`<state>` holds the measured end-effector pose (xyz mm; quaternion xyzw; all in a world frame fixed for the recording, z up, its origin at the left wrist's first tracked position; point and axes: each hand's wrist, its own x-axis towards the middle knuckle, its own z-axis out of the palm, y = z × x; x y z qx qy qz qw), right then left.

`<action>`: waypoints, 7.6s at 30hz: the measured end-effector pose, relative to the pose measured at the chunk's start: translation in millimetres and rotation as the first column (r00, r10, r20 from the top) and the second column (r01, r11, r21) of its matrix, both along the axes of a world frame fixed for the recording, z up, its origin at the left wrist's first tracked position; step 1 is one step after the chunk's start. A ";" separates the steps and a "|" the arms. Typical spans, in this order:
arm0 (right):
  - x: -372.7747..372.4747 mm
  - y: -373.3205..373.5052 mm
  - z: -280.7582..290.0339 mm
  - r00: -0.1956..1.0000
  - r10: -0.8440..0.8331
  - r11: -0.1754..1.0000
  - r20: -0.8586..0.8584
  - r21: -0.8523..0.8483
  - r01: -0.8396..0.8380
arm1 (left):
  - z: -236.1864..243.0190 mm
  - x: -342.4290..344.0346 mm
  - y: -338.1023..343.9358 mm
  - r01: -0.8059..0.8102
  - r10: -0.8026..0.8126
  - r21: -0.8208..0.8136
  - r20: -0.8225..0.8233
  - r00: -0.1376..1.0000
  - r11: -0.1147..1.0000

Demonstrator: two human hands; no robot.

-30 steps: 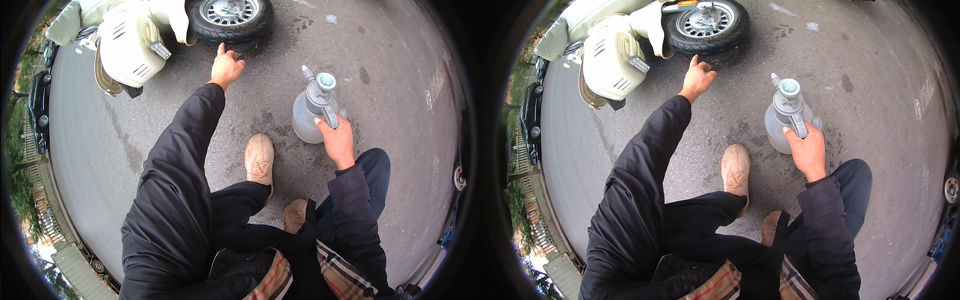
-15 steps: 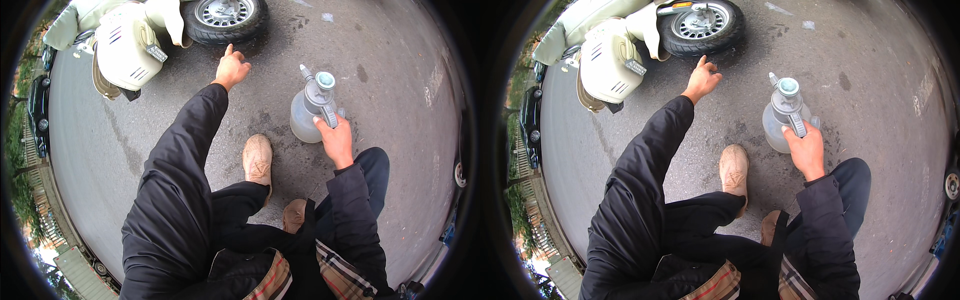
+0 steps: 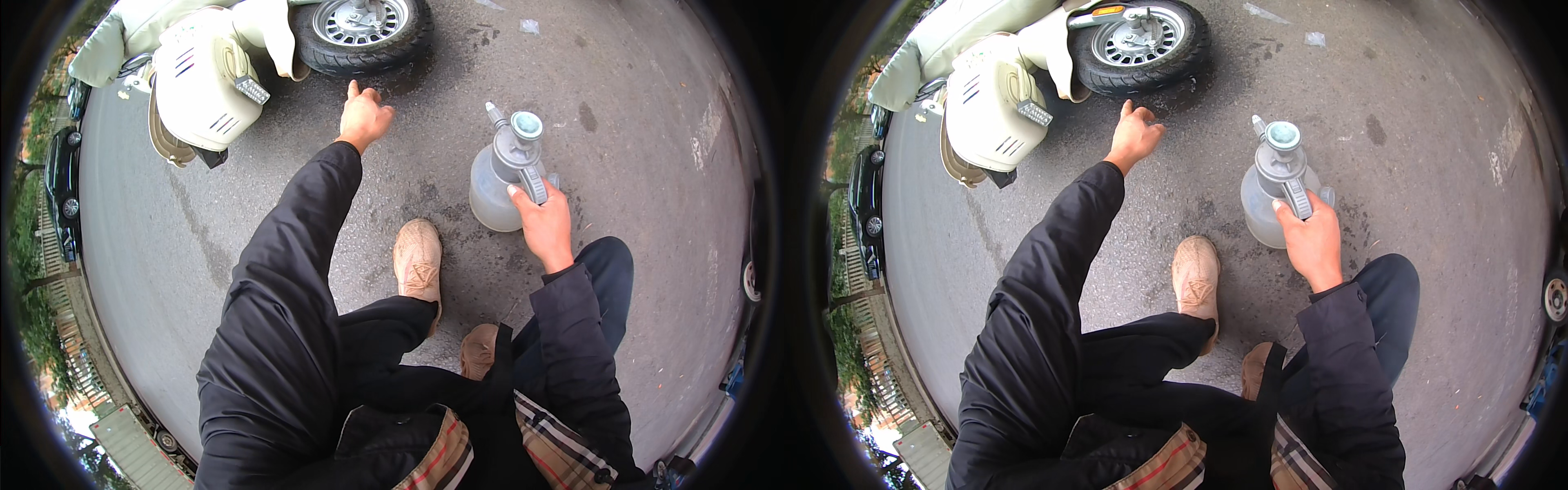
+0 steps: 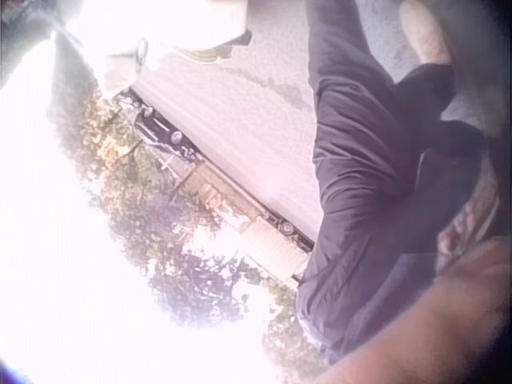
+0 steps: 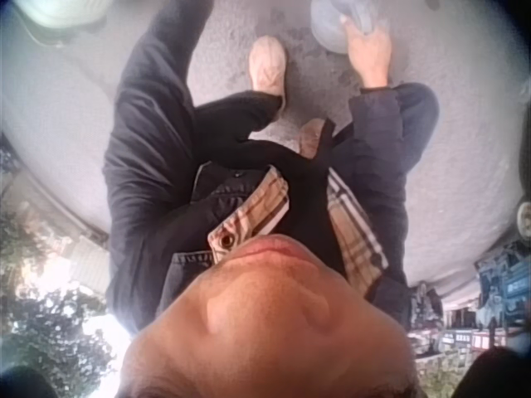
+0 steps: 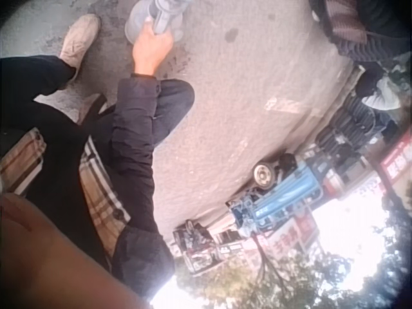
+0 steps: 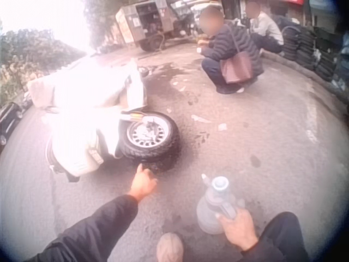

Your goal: The person uses pliers to remove a small metal clip from a scooter tire, then sprays liquid from a pressure sprayer onto the tire to locate a leak. The person points at the tire while spraying and observes the area for bubbles.

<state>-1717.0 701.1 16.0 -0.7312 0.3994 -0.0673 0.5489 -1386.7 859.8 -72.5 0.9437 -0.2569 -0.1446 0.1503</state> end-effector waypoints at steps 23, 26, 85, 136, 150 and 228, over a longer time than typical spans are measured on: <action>-1.4 0.9 -0.1 1.000 0.002 0.999 -0.030 -0.032 -0.003 | -2.7 5.1 -9.3 0.020 -0.027 -0.136 -0.049 0.998 0.991; -1.3 1.6 -0.7 1.000 -0.004 1.000 -0.017 -0.013 0.004 | -2.0 2.4 -11.8 0.013 -0.020 -0.140 -0.052 0.998 0.990; -2.4 0.2 -3.3 1.000 -0.006 1.000 -0.016 0.021 0.006 | -6.5 16.9 -3.0 0.162 -0.161 0.025 -0.050 0.986 0.986; -3.2 8.5 -2.3 1.000 0.016 1.000 -0.023 -0.015 -0.016 | 15.4 11.8 1.9 -0.065 0.065 0.009 -0.002 0.998 0.998; -1.5 7.5 -2.7 0.999 0.033 0.999 -0.037 -0.002 -0.033 | 7.1 4.8 -8.6 0.058 -0.059 -0.041 -0.010 0.998 0.997; -0.9 10.4 -5.8 0.999 0.005 0.999 0.052 -0.043 -0.003 | 13.9 8.4 -7.1 0.008 -0.005 0.060 -0.063 0.998 0.998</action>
